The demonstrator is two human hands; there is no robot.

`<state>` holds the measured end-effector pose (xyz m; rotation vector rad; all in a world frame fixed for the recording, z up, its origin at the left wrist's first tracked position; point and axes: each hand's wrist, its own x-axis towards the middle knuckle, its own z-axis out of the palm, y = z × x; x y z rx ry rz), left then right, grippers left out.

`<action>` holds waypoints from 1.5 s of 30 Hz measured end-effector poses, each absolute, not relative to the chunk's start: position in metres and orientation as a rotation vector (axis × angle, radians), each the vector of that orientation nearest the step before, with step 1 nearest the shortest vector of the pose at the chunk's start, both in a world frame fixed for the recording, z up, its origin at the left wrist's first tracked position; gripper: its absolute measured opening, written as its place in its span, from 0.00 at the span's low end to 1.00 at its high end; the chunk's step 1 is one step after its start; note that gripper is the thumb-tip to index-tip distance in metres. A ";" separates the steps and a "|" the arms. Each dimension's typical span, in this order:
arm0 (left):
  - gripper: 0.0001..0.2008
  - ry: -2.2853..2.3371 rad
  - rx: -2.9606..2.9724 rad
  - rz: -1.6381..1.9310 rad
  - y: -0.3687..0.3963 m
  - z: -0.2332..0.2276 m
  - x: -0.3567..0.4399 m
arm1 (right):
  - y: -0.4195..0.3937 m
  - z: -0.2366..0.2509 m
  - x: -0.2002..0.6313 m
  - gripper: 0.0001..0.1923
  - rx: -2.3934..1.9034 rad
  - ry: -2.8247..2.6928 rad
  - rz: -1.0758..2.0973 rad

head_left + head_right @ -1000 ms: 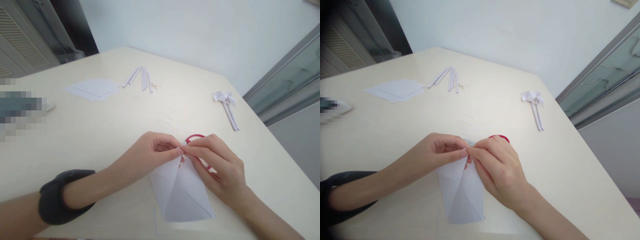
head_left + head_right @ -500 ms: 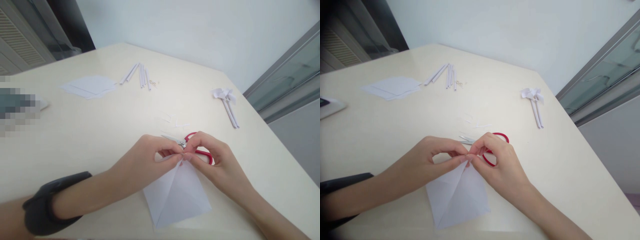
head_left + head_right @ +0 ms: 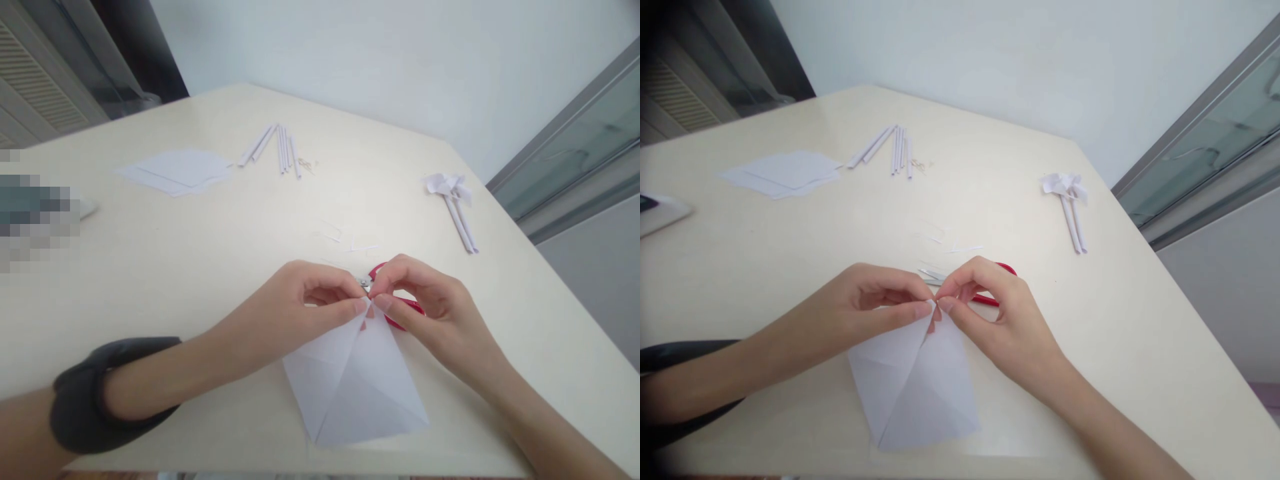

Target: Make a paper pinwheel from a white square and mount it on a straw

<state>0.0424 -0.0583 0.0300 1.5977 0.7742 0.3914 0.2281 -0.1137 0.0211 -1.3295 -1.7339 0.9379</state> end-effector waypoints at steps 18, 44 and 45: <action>0.08 0.587 1.178 0.108 -0.055 0.030 0.040 | -0.113 0.033 0.240 0.08 -0.868 -2.259 0.453; 0.02 0.569 1.279 0.066 -0.049 0.023 0.039 | -0.113 0.028 0.236 0.07 -0.870 -2.386 0.357; 0.01 0.577 1.265 0.071 -0.049 0.022 0.040 | -0.113 0.027 0.236 0.08 -0.869 -2.386 0.351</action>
